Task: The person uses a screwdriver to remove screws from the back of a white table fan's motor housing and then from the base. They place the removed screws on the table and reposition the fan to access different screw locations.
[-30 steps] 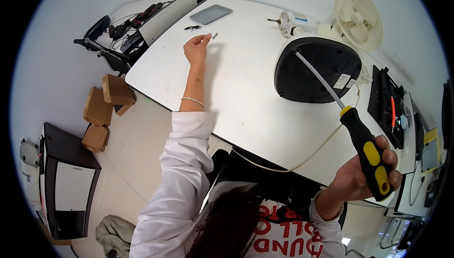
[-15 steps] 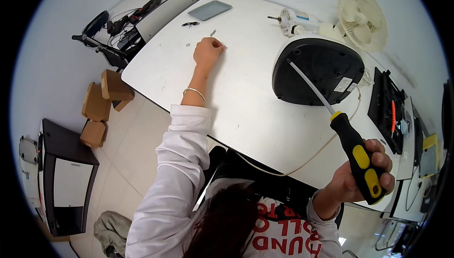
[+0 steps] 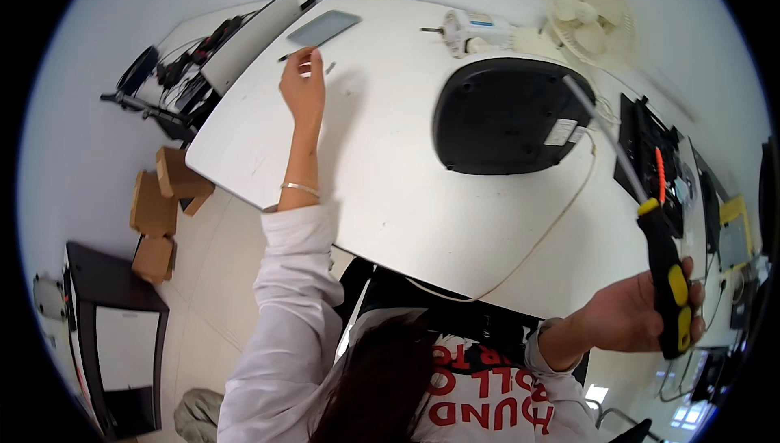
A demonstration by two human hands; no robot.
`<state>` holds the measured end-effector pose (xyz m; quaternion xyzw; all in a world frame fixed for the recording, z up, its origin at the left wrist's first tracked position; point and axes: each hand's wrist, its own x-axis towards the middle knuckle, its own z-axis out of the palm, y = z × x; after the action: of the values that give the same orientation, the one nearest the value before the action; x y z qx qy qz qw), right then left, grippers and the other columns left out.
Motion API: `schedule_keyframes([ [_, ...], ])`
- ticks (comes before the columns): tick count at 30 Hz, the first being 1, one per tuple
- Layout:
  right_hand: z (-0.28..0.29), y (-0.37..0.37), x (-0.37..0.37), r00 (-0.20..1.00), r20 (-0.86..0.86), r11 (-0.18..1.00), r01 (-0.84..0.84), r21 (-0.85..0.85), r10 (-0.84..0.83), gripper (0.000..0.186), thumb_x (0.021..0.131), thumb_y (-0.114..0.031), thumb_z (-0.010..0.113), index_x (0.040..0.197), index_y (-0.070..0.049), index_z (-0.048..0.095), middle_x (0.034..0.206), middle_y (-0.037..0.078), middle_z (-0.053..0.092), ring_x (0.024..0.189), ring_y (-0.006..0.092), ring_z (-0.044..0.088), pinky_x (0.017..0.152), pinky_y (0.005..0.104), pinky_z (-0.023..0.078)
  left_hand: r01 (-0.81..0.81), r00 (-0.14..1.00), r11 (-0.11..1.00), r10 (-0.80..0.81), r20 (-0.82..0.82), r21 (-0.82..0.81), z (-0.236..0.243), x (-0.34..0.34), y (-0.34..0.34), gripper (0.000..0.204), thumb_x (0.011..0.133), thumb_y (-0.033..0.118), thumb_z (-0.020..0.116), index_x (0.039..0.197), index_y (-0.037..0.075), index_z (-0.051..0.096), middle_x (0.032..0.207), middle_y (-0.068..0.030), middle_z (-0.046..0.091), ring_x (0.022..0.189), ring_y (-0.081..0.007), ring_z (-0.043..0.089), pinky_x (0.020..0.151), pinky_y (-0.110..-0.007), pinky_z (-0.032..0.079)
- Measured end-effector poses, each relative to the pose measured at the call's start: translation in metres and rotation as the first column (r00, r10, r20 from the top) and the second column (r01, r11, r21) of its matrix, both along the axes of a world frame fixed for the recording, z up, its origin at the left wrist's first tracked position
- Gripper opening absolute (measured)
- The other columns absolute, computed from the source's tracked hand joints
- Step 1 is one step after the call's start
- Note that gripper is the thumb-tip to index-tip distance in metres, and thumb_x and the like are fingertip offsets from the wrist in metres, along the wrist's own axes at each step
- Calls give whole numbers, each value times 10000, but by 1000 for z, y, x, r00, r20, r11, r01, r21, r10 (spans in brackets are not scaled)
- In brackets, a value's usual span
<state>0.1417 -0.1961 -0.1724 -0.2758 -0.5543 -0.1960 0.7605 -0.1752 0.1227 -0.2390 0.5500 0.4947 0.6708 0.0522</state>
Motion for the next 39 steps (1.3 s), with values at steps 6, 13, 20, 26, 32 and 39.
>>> schedule_keyframes([
  [6, -16, 16, 11, 988, -152, 997, 14, -79, -26, 492, 798, -307, 688, 1151, -162, 377, 1094, 96, 528, 1024, 266, 579, 914, 465, 505, 302, 941, 905, -233, -245, 299, 35, 69, -61, 194, 880, 150, 572, 1024, 24, 605, 924, -67, 649, 880, -138, 587, 790, -282, 421],
  [13, -26, 27, 11, 988, -151, 998, -11, -67, 0, 480, 786, -292, 702, 1118, -166, 379, 1104, 92, 540, 1013, 296, 594, 915, 480, 503, 462, 828, 767, -193, -526, 446, 50, 130, -105, 457, 712, 135, 698, 1141, 50, 566, 1147, -79, 585, 1088, -271, 501, 936, -377, 345],
  [20, -24, 33, 11, 990, -114, 995, -90, -45, 84, 411, 817, -228, 674, 1140, -167, 427, 1135, 87, 531, 1125, 260, 532, 1020, 483, 411, 454, 786, 835, -212, -581, 310, 36, 132, -94, 612, 697, 132, 728, 1252, 41, 489, 1290, -97, 517, 1213, -312, 427, 996, -385, 333],
  [26, -26, 32, 14, 989, -91, 991, -119, -57, 113, 406, 821, -219, 668, 1141, -169, 423, 1138, 89, 530, 1121, 289, 535, 1013, 486, 415, 477, 797, 819, -251, -549, 318, 34, 135, -92, 546, 711, 172, 713, 1220, 74, 539, 1268, -44, 537, 1170, -270, 459, 952, -372, 341],
  [32, -29, 38, 10, 995, -88, 993, -64, -98, 55, 458, 812, -208, 674, 1147, -162, 366, 1144, 134, 508, 1042, 355, 578, 921, 461, 502, 500, 777, 814, -272, -568, 294, 37, 134, -96, 523, 710, 74, 710, 1202, 33, 538, 1252, -101, 547, 1178, -310, 455, 985, -386, 358],
  [39, -23, 42, -1, 995, -16, 985, -104, -138, 103, 402, 814, -232, 659, 1125, -163, 412, 1158, 126, 535, 1096, 369, 544, 956, 465, 471, 550, 771, 776, -329, -546, 309, 39, 133, -96, 494, 714, 56, 700, 1180, 24, 542, 1236, -120, 552, 1158, -306, 472, 978, -382, 367],
])
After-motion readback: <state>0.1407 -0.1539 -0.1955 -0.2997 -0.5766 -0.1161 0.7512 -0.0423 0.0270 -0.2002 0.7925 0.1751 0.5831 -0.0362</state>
